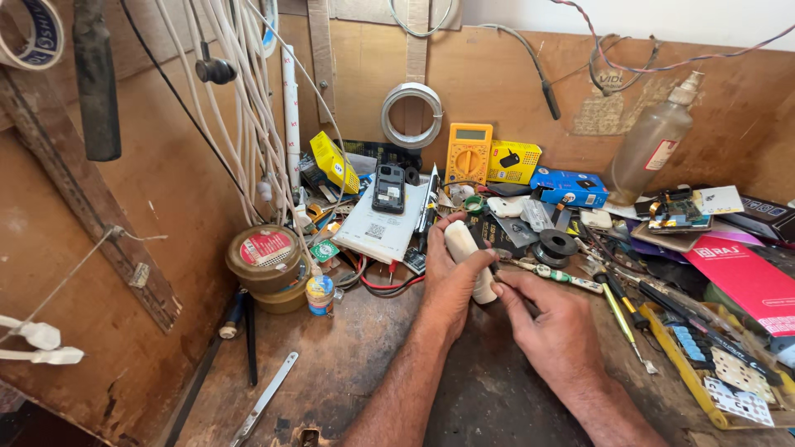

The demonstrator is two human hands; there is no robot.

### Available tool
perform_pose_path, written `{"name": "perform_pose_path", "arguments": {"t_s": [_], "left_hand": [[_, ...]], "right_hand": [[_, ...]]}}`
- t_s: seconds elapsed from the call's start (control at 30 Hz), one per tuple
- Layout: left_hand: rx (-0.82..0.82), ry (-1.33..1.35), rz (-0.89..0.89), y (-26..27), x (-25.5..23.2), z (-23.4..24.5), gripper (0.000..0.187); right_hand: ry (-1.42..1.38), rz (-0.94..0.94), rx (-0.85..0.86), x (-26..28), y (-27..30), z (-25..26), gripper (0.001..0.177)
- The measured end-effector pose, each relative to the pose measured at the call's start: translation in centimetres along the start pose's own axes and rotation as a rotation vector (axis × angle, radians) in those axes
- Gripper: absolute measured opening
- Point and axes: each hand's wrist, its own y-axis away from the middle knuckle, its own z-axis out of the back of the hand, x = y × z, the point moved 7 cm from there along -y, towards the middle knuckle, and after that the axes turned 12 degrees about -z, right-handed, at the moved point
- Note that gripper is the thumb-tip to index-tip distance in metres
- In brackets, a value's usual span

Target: The person disassembles a small white electronic device, likely a power bank, by prying open its casing to reveal the internal circuit board. They then use a multimeter to test the voltage on the circuit board's components. The person handles the casing, the circuit board, and the multimeter probes throughout the process.

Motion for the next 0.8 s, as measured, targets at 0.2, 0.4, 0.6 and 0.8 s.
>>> {"name": "perform_pose_path", "arguments": {"t_s": [0.2,0.4,0.6,0.8], "left_hand": [[-0.059,0.213,0.113,-0.3,1.3,0.3,0.073],[-0.088,0.378,0.231,-0.4,1.8,0.2,0.076],[-0.12,0.524,0.296,-0.9,4.1,0.8,0.071],[-0.27,0.465,0.272,-1.1,5.7,2.3,0.05]], "right_hand": [[-0.151,-0.35,0.053,-4.7,-1.4,-0.3,0.029],[-0.244,-0.309,0.207,-6.1,-2.2,-1.9,0.031],[-0.275,-0.487,0.214,-7.8,-2.1,-1.8,0.028],[-0.454,-0.567,0.144,-7.9,-1.9,-1.1,0.028]]}}
